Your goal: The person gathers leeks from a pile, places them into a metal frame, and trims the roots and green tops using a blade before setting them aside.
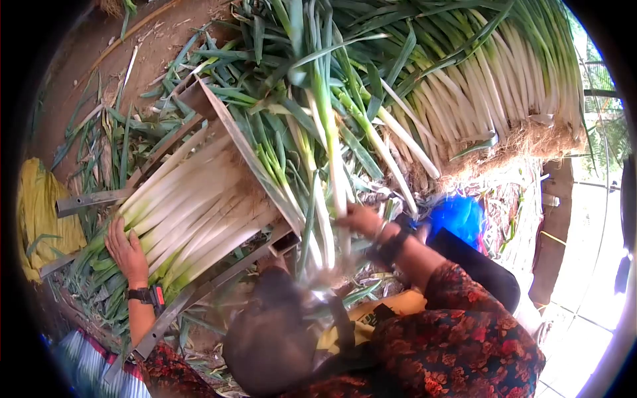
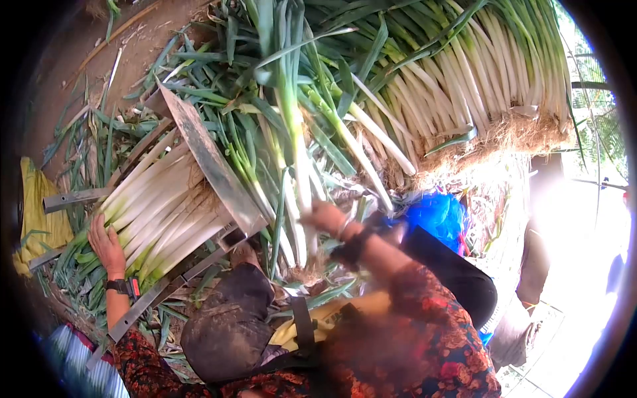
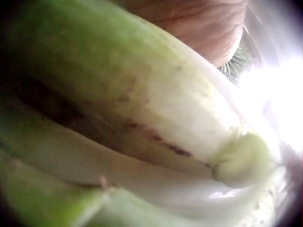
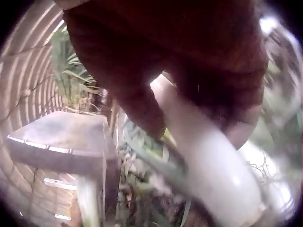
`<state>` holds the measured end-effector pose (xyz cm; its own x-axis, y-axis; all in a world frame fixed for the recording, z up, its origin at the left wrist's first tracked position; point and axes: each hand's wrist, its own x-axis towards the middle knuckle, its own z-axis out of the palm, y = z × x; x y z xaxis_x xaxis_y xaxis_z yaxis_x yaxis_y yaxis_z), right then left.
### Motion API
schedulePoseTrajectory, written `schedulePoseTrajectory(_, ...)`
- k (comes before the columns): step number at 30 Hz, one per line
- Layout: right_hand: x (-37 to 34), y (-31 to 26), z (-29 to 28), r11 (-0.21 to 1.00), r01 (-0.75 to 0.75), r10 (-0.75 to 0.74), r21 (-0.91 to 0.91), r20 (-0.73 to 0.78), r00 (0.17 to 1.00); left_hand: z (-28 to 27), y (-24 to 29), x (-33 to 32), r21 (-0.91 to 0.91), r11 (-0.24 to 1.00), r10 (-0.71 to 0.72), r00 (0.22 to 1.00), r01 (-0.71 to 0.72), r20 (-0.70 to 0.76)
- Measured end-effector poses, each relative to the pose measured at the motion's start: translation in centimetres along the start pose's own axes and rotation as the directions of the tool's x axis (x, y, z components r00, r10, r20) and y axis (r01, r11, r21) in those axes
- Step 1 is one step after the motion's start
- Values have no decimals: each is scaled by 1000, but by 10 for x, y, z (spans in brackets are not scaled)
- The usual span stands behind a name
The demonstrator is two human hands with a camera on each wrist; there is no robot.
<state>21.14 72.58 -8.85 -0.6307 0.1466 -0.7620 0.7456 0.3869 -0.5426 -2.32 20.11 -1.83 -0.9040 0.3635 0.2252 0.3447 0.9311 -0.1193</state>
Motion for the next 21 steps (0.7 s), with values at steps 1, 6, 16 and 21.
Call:
schedulePoseTrajectory(1, -13, 3, 22, 953, -46, 33, 298, 47, 998, -3, 1, 0, 4, 1000, 0, 1000, 0, 7)
schedulePoseTrajectory(6, 12, -17, 24, 900, 94, 61, 426, -337, 940, 5, -5, 0, -9, 1000, 8, 1000, -8, -21)
schedulePoseTrajectory(16, -126, -164, -24, 851, 490, -351, 190, -490, 798, -9, -20, 18, -201, 979, 36, 999, -37, -8)
schedulePoseTrajectory(21, -159, -286, 16, 578, 816, -785, -18, -288, 549, -18, -15, 12, -240, 971, -14, 997, -6, -81)
